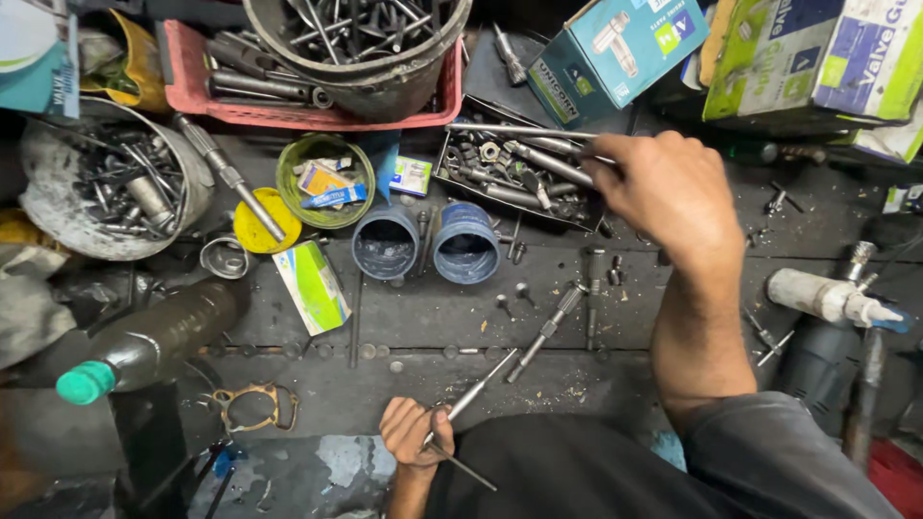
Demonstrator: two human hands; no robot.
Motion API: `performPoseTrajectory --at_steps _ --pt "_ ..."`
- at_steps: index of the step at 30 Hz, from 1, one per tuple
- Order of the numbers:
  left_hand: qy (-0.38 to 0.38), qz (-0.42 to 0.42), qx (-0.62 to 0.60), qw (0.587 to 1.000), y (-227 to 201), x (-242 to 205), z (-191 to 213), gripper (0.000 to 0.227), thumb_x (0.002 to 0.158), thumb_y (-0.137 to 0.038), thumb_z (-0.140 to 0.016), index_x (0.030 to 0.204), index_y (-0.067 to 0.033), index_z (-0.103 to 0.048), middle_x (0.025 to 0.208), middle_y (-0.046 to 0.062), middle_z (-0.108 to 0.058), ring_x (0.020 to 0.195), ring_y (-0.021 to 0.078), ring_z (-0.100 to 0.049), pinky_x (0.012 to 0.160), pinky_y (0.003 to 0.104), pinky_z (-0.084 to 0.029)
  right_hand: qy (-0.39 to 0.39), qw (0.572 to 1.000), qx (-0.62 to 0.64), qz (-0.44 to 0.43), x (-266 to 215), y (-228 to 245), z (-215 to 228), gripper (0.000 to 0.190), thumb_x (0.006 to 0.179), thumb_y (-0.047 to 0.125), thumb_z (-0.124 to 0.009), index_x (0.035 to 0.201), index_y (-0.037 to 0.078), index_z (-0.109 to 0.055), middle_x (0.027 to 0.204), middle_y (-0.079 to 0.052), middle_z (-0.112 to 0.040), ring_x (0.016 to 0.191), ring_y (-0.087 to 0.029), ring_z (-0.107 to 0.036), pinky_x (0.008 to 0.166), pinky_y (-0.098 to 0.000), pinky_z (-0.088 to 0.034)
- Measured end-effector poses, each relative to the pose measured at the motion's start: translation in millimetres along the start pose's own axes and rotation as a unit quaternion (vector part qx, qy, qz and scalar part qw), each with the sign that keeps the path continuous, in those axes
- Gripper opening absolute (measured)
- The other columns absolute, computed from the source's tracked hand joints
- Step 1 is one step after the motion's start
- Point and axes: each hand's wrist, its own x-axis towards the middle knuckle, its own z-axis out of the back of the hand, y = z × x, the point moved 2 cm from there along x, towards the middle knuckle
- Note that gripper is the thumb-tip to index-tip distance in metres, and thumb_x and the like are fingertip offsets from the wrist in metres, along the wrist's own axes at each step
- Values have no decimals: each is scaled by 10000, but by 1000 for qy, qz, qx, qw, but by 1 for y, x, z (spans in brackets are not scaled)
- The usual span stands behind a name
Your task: The person selects metal rods and inserts them into a small engine block clamped in a vise. They repeatedly insert, remove, and reposition the rods while occasionally wiping the engine with a cloth. The person also handles a metal plate and places it on the workbench.
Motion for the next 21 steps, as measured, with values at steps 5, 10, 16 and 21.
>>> performPoseTrajectory --at_steps 5,10,16,21 --pt "-2 6 -8 1000 3 2 1 172 844 -43 -640 676 -10 -661 581 51 -582 474 199 -521 500 346 -360 111 993 -4 -38 -8 -11 -23 268 882 408 -722 1078 246 -807 806 -146 -753 783 -365 -740 809 -492 -570" --pt "12 5 -3 1000 3 -2 -2 176 844 -38 -637 674 0 -661 571 51 -569 464 198 -513 492 346 -356 67 995 9 -78 -12 -3 -54 299 890 456 -740 1050 215 -816 813 -192 -739 789 -404 -714 751 -533 -556" --pt "13 7 -8 1000 5 -4 -2 175 839 -46 -647 670 -2 -666 544 42 -541 445 192 -494 481 350 -337 26 992 34 -116 -2 -3 -70 337 826 482 -792 965 177 -833 817 -209 -736 769 -408 -716 734 -516 -566" --pt "4 5 -13 1000 3 -1 -2 180 853 -49 -637 682 -3 -667 558 44 -549 455 193 -502 489 347 -342 -14 992 61 -112 -2 -7 -76 280 816 383 -804 996 169 -832 824 -219 -738 755 -411 -717 751 -505 -569"
